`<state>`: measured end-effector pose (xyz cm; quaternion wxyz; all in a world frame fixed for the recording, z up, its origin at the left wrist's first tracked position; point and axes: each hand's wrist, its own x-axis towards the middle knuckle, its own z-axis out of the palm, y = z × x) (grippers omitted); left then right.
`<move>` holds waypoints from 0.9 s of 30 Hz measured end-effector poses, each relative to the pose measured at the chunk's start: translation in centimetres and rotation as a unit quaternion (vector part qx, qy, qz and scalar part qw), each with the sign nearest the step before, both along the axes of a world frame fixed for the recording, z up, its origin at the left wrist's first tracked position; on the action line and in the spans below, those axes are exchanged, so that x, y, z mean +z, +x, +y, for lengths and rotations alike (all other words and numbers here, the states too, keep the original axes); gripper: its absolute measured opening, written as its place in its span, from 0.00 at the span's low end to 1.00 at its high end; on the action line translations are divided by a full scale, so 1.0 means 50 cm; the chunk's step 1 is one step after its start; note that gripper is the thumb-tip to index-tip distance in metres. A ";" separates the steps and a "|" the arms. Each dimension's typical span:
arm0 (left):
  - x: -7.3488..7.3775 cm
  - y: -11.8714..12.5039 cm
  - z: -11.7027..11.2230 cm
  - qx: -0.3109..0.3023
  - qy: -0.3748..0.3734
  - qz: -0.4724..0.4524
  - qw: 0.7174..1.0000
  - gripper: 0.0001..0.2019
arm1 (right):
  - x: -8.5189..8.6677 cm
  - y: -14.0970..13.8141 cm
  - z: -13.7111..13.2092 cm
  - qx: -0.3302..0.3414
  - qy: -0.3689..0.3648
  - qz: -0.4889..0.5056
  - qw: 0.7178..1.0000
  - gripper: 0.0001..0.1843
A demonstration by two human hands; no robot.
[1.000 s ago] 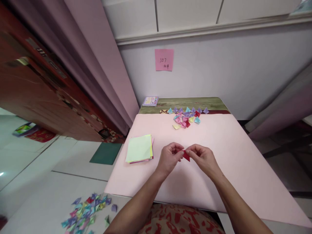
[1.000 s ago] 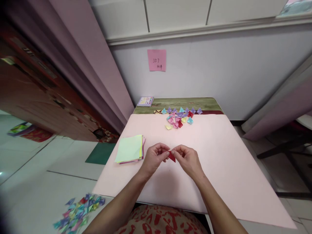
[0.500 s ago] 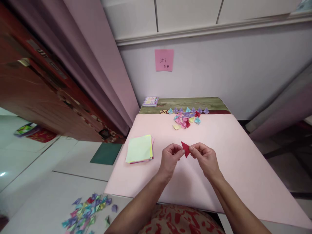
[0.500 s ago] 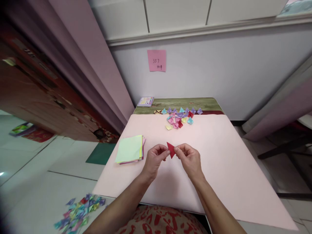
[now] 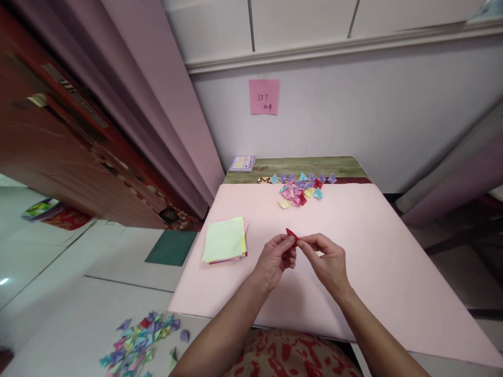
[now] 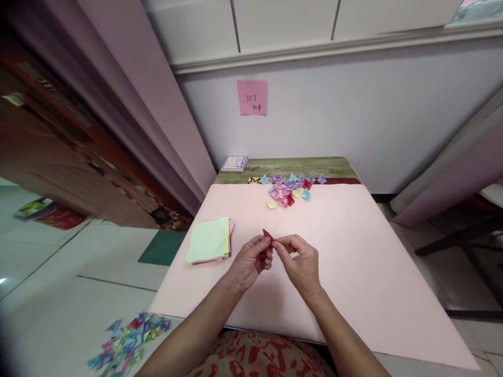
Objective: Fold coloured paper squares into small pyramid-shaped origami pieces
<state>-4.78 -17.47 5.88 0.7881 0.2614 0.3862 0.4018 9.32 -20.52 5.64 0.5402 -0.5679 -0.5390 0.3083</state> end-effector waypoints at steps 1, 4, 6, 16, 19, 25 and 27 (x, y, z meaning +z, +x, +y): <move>0.003 -0.004 0.001 -0.003 0.008 0.010 1.000 0.18 | 0.003 0.002 0.001 0.026 -0.022 0.034 0.999 0.13; 0.015 -0.016 0.007 -0.039 0.029 0.043 0.998 0.19 | 0.011 0.011 0.005 0.097 -0.089 0.150 0.980 0.19; 0.022 -0.022 0.010 -0.065 0.043 0.058 0.995 0.19 | 0.013 0.015 0.009 0.119 -0.117 0.188 0.968 0.22; 0.014 -0.010 0.007 0.028 0.148 0.117 0.982 0.20 | -0.005 0.012 0.014 0.099 -0.140 0.185 0.968 0.20; 0.015 -0.004 0.006 0.049 0.171 0.130 0.975 0.21 | -0.006 0.008 0.013 0.089 -0.138 0.170 0.972 0.20; 0.018 0.009 -0.006 0.045 0.136 0.105 0.984 0.17 | 0.001 -0.005 0.007 0.041 -0.106 0.193 0.975 0.18; 0.015 0.008 -0.007 0.023 0.128 0.101 0.986 0.16 | 0.000 -0.005 0.007 0.042 -0.093 0.195 0.975 0.17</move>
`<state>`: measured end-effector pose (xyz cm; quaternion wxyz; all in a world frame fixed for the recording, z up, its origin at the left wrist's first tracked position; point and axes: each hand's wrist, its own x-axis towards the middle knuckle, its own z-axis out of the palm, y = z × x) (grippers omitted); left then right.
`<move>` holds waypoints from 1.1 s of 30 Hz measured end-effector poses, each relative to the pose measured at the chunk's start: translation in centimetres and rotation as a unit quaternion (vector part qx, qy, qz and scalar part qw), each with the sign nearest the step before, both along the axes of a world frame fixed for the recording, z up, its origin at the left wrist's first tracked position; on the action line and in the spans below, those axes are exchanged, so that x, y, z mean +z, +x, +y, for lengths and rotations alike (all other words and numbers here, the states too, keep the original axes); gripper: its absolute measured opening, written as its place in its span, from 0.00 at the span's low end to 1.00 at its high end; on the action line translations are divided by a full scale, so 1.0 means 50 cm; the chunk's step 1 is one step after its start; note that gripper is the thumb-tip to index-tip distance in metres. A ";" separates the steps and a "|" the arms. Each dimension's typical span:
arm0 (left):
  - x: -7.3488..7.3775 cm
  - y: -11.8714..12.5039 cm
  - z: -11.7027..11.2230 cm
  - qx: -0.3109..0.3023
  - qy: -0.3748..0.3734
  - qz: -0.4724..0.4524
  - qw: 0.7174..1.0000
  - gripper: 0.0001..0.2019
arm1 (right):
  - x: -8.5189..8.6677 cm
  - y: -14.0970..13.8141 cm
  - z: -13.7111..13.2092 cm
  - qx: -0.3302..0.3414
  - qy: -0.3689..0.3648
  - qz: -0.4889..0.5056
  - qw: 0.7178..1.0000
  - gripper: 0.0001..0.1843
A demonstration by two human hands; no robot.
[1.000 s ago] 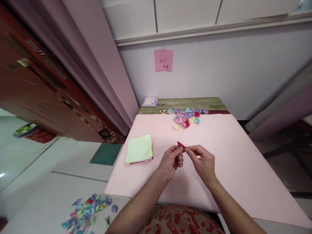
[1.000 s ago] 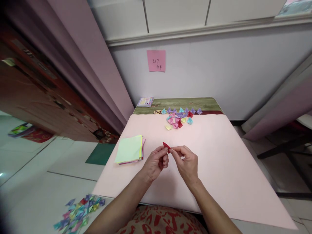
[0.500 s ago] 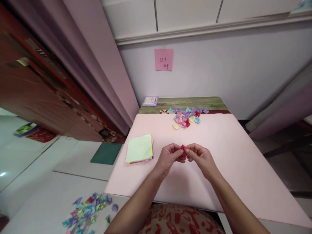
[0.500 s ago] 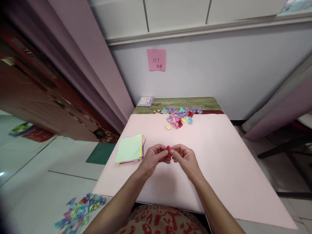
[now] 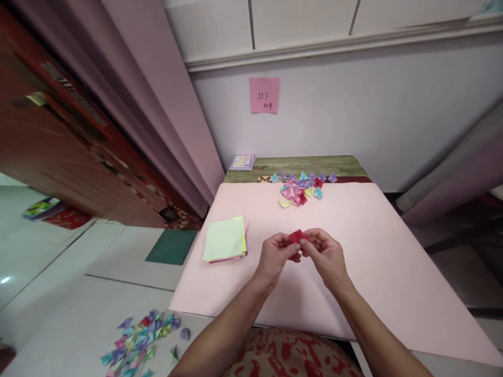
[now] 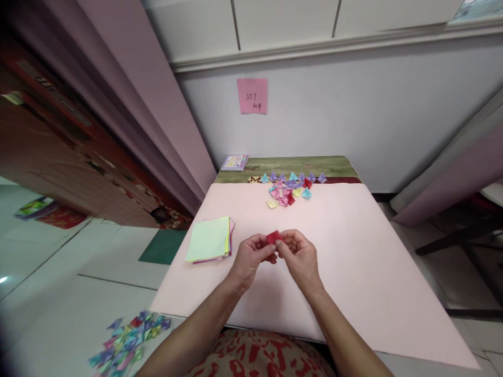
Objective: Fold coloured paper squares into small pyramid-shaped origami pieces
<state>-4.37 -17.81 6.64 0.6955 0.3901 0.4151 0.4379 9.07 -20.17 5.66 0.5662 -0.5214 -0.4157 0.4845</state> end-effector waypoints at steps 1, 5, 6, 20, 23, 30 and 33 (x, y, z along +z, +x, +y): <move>-0.002 -0.002 0.001 -0.005 -0.002 0.005 1.000 0.15 | -0.001 0.002 0.000 0.005 0.004 -0.001 1.000 0.18; -0.007 -0.017 0.011 -0.036 0.030 0.082 0.996 0.12 | -0.007 0.020 0.006 0.028 -0.011 -0.035 0.999 0.25; -0.007 -0.021 0.014 -0.051 0.046 0.104 0.992 0.11 | -0.007 0.025 0.008 0.035 -0.020 -0.050 0.998 0.25; 0.003 -0.013 0.010 0.011 0.050 0.073 0.996 0.11 | -0.008 0.007 -0.006 0.101 -0.073 -0.003 0.992 0.24; 0.004 -0.013 0.011 0.014 0.060 0.064 0.996 0.11 | -0.007 0.003 -0.008 0.102 -0.059 0.013 0.993 0.23; 0.005 -0.036 0.025 -0.027 0.000 0.047 0.999 0.17 | 0.002 0.029 -0.006 0.137 -0.010 0.030 0.990 0.24; 0.006 -0.035 0.025 -0.018 0.009 0.041 0.999 0.17 | 0.001 0.037 -0.004 0.165 0.005 0.015 0.986 0.16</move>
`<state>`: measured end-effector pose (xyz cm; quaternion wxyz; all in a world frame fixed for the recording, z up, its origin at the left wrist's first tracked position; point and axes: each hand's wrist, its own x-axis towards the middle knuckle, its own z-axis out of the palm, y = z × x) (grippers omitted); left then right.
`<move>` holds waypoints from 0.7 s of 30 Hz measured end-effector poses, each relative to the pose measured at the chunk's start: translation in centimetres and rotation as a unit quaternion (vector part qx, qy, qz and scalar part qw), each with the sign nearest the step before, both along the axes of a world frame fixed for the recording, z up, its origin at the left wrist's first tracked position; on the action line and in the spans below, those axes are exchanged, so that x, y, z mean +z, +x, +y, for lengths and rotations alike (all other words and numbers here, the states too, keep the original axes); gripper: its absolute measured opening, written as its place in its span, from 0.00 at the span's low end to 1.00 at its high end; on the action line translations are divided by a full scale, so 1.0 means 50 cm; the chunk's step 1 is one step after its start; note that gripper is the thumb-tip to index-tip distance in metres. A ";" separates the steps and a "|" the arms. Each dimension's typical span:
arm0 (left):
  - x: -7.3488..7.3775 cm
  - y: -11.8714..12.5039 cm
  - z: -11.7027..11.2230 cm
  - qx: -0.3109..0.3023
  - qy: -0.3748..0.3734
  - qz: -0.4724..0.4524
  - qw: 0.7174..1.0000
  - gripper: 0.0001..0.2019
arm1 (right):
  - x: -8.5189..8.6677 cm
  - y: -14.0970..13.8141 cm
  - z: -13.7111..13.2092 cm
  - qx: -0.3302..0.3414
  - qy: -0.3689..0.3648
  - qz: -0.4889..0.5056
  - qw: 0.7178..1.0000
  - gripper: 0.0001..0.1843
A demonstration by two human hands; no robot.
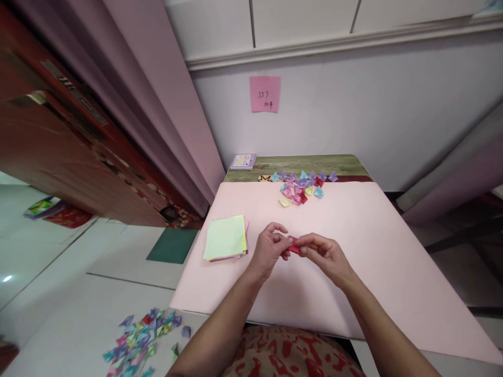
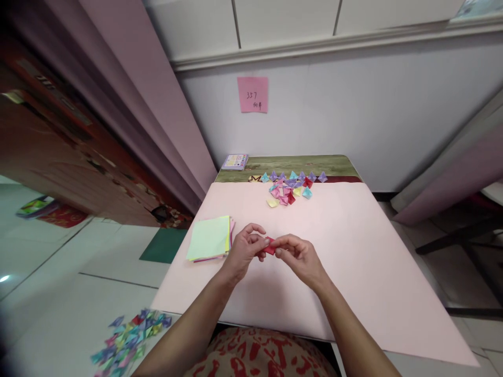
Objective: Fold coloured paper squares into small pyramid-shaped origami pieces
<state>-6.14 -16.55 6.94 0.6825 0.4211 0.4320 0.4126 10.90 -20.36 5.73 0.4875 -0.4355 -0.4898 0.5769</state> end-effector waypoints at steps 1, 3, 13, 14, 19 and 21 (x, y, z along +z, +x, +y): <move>0.000 0.002 0.000 0.001 0.009 0.001 1.000 0.17 | -0.001 0.001 0.000 0.004 -0.006 0.000 1.000 0.15; 0.001 0.006 -0.001 -0.006 0.025 0.006 1.000 0.15 | -0.004 0.000 0.001 -0.006 -0.020 0.009 1.000 0.16; 0.010 -0.005 -0.013 -0.064 0.083 -0.055 0.993 0.15 | 0.007 0.001 0.002 -0.069 0.020 -0.001 0.997 0.16; 0.010 -0.005 -0.013 -0.059 0.084 -0.059 0.993 0.14 | 0.009 0.000 0.002 -0.076 0.025 -0.005 0.997 0.16; 0.016 0.005 -0.015 -0.035 0.087 -0.061 0.994 0.12 | 0.012 -0.011 0.001 -0.123 0.034 -0.025 0.992 0.14; 0.019 0.010 -0.018 -0.024 0.084 -0.052 0.995 0.12 | 0.010 -0.018 -0.002 -0.142 0.028 -0.024 0.989 0.13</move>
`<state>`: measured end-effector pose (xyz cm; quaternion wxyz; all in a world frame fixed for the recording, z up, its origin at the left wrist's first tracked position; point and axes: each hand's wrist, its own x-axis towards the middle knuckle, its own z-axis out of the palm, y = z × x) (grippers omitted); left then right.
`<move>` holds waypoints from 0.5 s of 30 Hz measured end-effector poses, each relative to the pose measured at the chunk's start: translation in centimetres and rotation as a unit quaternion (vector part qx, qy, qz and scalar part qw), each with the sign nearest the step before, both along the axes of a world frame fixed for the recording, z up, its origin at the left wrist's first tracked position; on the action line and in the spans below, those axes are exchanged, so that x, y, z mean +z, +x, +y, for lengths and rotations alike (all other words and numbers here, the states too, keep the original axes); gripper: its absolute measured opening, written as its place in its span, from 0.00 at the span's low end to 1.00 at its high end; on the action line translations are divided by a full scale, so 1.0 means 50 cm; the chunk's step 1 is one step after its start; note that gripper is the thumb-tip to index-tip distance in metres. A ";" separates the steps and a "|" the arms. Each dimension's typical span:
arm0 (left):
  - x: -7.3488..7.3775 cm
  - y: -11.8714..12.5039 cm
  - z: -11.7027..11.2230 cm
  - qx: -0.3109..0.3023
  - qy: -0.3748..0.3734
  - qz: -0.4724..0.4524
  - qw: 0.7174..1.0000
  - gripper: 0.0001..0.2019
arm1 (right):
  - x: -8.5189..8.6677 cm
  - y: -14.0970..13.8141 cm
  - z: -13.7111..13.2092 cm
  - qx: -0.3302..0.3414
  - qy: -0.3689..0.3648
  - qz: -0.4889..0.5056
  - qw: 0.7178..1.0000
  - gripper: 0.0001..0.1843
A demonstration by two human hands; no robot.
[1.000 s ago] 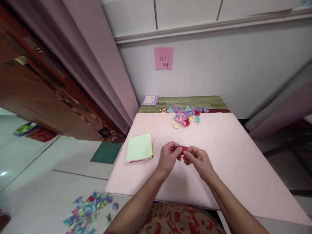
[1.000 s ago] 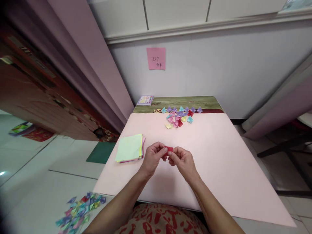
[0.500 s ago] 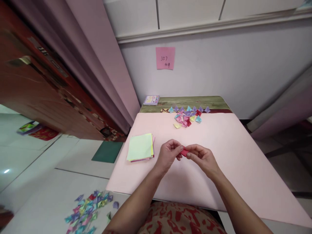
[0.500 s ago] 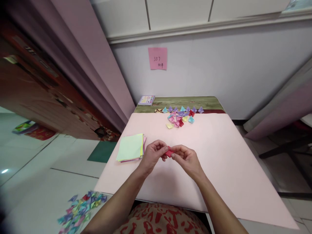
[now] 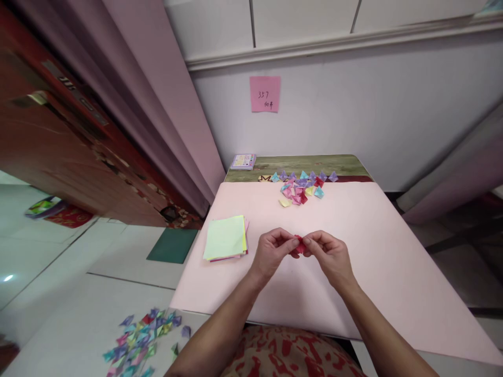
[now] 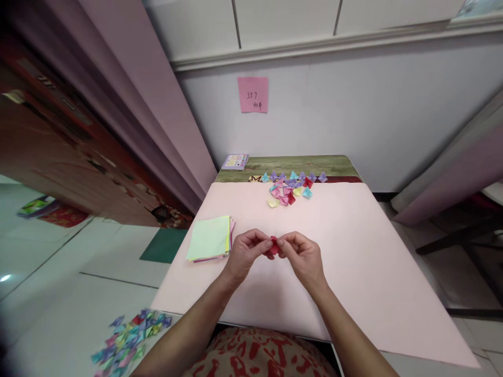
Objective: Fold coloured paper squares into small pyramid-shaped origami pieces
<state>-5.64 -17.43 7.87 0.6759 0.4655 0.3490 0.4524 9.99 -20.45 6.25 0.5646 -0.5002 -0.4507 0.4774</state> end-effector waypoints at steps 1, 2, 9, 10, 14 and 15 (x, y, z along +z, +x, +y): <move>0.000 0.003 -0.002 0.009 -0.001 0.005 1.000 0.12 | -0.001 -0.004 -0.001 -0.011 -0.001 0.001 1.000 0.14; 0.000 0.006 -0.004 0.018 -0.001 0.010 1.000 0.12 | -0.003 -0.008 -0.003 -0.022 -0.002 0.002 1.000 0.14; -0.009 0.022 -0.013 0.067 -0.015 0.003 0.998 0.12 | -0.009 -0.029 -0.008 -0.074 0.007 0.023 0.997 0.14; -0.008 0.022 -0.013 0.069 -0.020 0.000 0.997 0.14 | -0.008 -0.030 -0.008 -0.077 0.010 0.032 0.996 0.14; -0.002 0.019 -0.011 0.056 -0.031 -0.003 0.998 0.19 | -0.005 -0.029 -0.007 -0.060 0.006 0.048 0.997 0.17; -0.001 0.019 -0.011 0.052 -0.029 -0.003 0.998 0.18 | -0.005 -0.028 -0.007 -0.054 0.004 0.046 0.997 0.17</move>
